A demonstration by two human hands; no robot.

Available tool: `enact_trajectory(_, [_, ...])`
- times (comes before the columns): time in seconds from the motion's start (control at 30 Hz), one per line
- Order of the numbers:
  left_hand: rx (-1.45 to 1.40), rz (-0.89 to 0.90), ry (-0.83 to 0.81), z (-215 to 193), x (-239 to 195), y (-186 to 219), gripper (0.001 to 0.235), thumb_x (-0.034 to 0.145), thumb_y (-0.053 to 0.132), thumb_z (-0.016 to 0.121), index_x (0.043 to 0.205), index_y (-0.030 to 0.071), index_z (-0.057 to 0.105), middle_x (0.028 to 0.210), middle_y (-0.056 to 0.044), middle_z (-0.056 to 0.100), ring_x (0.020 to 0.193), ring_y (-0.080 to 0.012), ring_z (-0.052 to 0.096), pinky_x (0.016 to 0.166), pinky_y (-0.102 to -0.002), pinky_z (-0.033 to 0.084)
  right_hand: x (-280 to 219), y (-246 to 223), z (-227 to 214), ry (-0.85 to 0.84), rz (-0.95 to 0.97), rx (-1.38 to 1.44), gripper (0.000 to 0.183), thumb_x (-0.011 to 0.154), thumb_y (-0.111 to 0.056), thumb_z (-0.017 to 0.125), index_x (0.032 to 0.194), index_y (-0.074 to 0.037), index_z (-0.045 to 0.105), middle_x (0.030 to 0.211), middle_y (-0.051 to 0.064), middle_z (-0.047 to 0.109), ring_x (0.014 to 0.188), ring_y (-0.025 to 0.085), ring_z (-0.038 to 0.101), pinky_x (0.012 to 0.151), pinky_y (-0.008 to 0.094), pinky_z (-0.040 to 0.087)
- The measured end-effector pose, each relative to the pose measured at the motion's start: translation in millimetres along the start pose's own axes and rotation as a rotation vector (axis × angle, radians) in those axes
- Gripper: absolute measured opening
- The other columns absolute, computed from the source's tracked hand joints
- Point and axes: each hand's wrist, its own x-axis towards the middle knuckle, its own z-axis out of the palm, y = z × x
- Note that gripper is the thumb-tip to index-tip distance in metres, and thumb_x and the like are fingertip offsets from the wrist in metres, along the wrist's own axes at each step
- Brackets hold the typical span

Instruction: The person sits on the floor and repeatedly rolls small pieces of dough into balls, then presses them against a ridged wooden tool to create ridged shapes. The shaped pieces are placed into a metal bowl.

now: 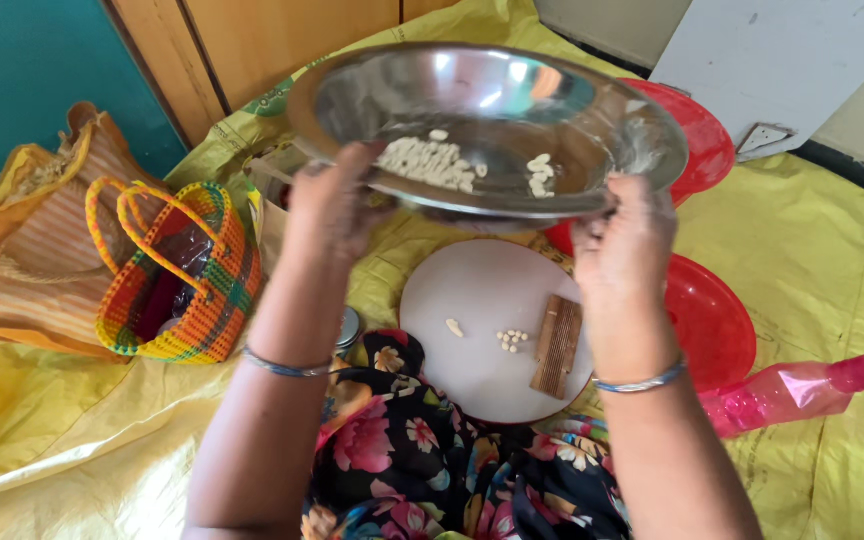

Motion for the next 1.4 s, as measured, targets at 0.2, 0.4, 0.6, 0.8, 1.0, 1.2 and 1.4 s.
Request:
enact_trajectory(0.2, [-0.068,-0.081,0.005,26,-1,-38,0.026,0.082,0.016,0.067,0.102,0.000,0.063,0.087,-0.006,0.063,0.076,-0.0224,0.065,0.066,-0.051,0.061,-11,1,16,-0.043,-0.067,-0.050,0.019,0.093,-0.005,0.060,0.111,-0.011,0.055,0.081,0.001,0.056,0.052,0.008,0.044,0.043,0.022,0.034])
enact_trajectory(0.4, [-0.269,-0.093,0.069,2,19,-87,0.026,0.086,0.013,0.063,0.103,-0.006,0.061,0.091,-0.013,0.065,0.080,-0.0263,0.070,0.070,-0.056,0.066,2,5,-26,-0.182,0.201,-0.177,0.018,0.101,-0.022,0.059,0.114,-0.011,0.054,0.071,0.002,0.053,0.051,0.007,0.045,0.042,0.021,0.034])
enact_trajectory(0.6, [-0.187,-0.047,0.235,-35,66,-137,0.025,0.087,0.009,0.061,0.104,-0.009,0.061,0.097,-0.020,0.070,0.081,-0.0308,0.074,0.066,-0.052,0.065,5,42,-130,-0.056,0.509,-0.318,0.038,0.096,-0.029,0.060,0.128,-0.007,0.063,0.070,0.001,0.055,0.050,0.006,0.045,0.041,0.019,0.032])
enact_trajectory(0.8, [-0.270,-0.042,0.360,-52,110,-190,0.023,0.089,0.010,0.060,0.104,-0.008,0.060,0.094,-0.016,0.069,0.076,-0.0287,0.073,0.056,-0.045,0.062,5,109,-212,0.128,0.636,-0.290,0.026,0.094,-0.021,0.063,0.114,-0.006,0.067,0.070,-0.001,0.054,0.051,0.007,0.044,0.041,0.021,0.032])
enact_trajectory(1.0, [-0.363,0.038,0.408,-54,132,-225,0.022,0.088,0.009,0.062,0.103,-0.006,0.061,0.091,-0.015,0.071,0.073,-0.0258,0.074,0.057,-0.039,0.064,40,123,-238,0.095,0.580,-0.284,0.021,0.095,-0.017,0.062,0.112,-0.005,0.067,0.074,0.000,0.058,0.056,0.008,0.047,0.047,0.022,0.035])
enact_trajectory(1.2, [-0.280,0.004,0.484,-53,165,-262,0.022,0.092,0.015,0.064,0.101,-0.005,0.063,0.090,-0.014,0.069,0.068,-0.0229,0.069,0.052,-0.035,0.057,38,139,-238,0.090,0.614,-0.258,0.020,0.094,-0.016,0.065,0.110,-0.007,0.068,0.077,0.000,0.060,0.059,0.008,0.050,0.050,0.022,0.037])
enact_trajectory(1.4, [-0.364,-0.162,0.474,-59,194,-302,0.023,0.091,0.020,0.058,0.105,0.002,0.060,0.093,-0.011,0.069,0.072,-0.0230,0.072,0.052,-0.037,0.059,33,139,-243,0.121,0.611,-0.311,0.017,0.094,-0.015,0.066,0.109,-0.007,0.069,0.077,0.000,0.060,0.057,0.007,0.048,0.049,0.021,0.039])
